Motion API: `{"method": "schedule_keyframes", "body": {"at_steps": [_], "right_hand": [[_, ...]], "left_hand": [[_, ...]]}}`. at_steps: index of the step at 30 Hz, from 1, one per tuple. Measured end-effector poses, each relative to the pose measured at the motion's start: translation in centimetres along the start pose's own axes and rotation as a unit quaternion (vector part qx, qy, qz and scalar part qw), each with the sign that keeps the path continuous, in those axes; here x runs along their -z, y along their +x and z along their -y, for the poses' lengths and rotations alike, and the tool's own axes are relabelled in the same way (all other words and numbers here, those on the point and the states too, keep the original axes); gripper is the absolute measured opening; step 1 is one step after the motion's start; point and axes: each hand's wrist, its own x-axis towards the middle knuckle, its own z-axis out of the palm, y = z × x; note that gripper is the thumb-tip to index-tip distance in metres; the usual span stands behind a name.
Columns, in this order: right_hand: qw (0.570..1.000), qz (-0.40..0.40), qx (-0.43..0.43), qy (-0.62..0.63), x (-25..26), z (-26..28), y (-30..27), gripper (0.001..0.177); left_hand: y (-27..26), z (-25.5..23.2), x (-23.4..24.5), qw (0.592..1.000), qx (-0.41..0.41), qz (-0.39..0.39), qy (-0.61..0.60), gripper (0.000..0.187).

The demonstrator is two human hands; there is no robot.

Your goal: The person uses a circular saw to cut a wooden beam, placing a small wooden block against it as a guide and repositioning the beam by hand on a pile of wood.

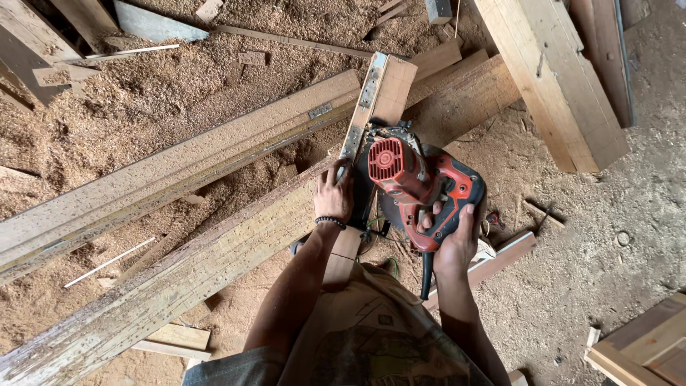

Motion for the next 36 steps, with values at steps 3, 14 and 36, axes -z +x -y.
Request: {"method": "schedule_keyframes", "body": {"at_steps": [3,14,36], "right_hand": [[1.0,0.004,0.018,0.004,-1.4,0.7,-0.7,0.041],[1.0,0.018,0.01,-0.022,-0.5,0.9,-0.2,0.047],[0.983,0.065,0.105,-0.134,-4.5,8.6,-4.1,0.04]], "left_hand": [[-0.3,0.1,-0.1,1.0,-0.013,-0.002,0.016,0.033],[-0.5,-0.8,1.7,0.999,-0.019,-0.017,0.033,0.035],[-0.3,-0.8,1.4,0.998,-0.023,-0.05,0.02,0.034]]}}
